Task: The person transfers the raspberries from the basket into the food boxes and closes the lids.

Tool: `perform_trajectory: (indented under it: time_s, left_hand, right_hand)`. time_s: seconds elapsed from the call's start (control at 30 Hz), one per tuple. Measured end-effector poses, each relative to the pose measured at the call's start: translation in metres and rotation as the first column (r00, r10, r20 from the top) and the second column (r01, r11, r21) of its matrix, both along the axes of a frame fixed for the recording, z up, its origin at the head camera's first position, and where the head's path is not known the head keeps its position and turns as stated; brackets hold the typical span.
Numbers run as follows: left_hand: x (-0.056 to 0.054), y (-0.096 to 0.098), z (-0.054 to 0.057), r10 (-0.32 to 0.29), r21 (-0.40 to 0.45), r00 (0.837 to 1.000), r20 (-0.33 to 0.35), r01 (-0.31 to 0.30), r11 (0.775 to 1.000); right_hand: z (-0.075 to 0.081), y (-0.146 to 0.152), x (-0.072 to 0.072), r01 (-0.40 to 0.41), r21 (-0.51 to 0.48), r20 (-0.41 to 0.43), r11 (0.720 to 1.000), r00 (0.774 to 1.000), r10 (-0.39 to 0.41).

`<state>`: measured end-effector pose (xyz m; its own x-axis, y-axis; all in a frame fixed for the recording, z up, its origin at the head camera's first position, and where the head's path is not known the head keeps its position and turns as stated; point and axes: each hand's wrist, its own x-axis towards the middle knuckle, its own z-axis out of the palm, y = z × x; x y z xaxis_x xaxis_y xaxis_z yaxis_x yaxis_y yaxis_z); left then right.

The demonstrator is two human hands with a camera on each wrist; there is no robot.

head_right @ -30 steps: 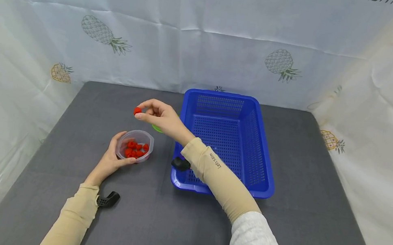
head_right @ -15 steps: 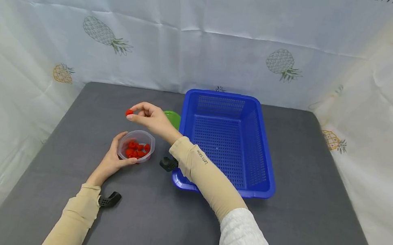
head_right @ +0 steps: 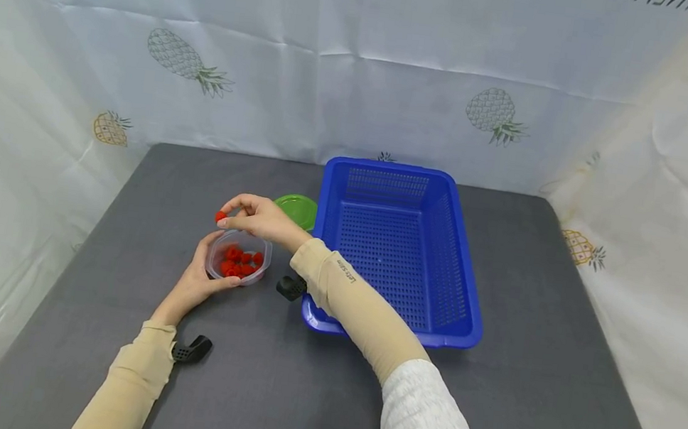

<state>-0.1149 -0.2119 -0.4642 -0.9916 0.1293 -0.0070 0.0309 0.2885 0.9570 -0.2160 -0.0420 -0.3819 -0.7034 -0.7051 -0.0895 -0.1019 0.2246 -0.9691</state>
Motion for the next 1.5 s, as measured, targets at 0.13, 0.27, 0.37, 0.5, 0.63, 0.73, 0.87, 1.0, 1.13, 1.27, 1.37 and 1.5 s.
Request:
perform_trajectory:
  time_s: [0.13,0.27,0.37,0.5,0.63,0.73,0.87,1.0,1.13,1.27,1.37,1.5]
  left_hand:
    - [-0.004,-0.005,-0.014,-0.013,0.023,1.0,-0.024,0.014,1.0]
    - [-0.008,-0.008,-0.027,0.0,-0.01,1.0,-0.022,0.0,1.0]
    - [-0.009,-0.009,-0.028,0.004,-0.021,1.0,-0.022,-0.005,1.0]
    - [-0.007,-0.006,-0.018,-0.005,-0.005,1.0,-0.016,0.004,1.0]
    - [-0.002,-0.002,-0.004,-0.002,-0.013,1.0,-0.009,0.002,1.0]
    - [0.0,0.0,0.002,0.001,-0.036,1.0,0.002,-0.001,0.999]
    - [0.001,0.0,0.003,0.004,-0.042,1.0,0.017,-0.004,0.999]
    - [0.002,0.0,0.003,0.007,-0.029,1.0,0.026,-0.006,1.0]
    - [0.002,0.0,0.004,0.009,-0.035,0.999,0.033,-0.008,0.999]
    - [0.001,0.0,0.004,0.013,-0.042,0.999,0.036,-0.012,0.999]
    - [0.001,0.0,0.004,0.016,-0.043,0.999,0.035,-0.014,0.999]
    - [0.001,0.0,0.004,0.016,-0.05,0.999,0.03,-0.015,0.999]
  right_hand:
    - [-0.005,-0.003,-0.001,-0.035,0.071,-0.008,0.997,0.999,0.036]
    - [-0.008,-0.005,-0.002,-0.042,0.138,-0.041,0.99,0.998,0.048]
    - [-0.009,-0.006,-0.004,-0.045,0.176,-0.049,0.983,0.997,0.055]
    - [-0.009,-0.006,-0.005,-0.039,0.214,-0.056,0.976,0.997,0.053]
    - [-0.009,-0.006,-0.005,-0.035,0.26,-0.075,0.965,0.996,0.056]
    - [-0.01,-0.007,-0.005,-0.047,0.304,-0.085,0.952,0.993,0.077]
    - [-0.011,-0.009,-0.005,-0.101,0.333,-0.084,0.938,0.987,0.136]
    - [-0.014,-0.011,-0.006,-0.145,0.362,-0.098,0.921,0.976,0.193]
    - [-0.017,-0.013,-0.006,-0.143,0.408,-0.132,0.902,0.968,0.213]
    - [-0.018,-0.014,-0.008,-0.146,0.434,-0.178,0.889,0.953,0.244]
    - [-0.018,-0.014,-0.008,-0.156,0.43,-0.191,0.889,0.947,0.258]
    - [-0.019,-0.014,-0.008,-0.161,0.425,-0.174,0.891,0.951,0.255]
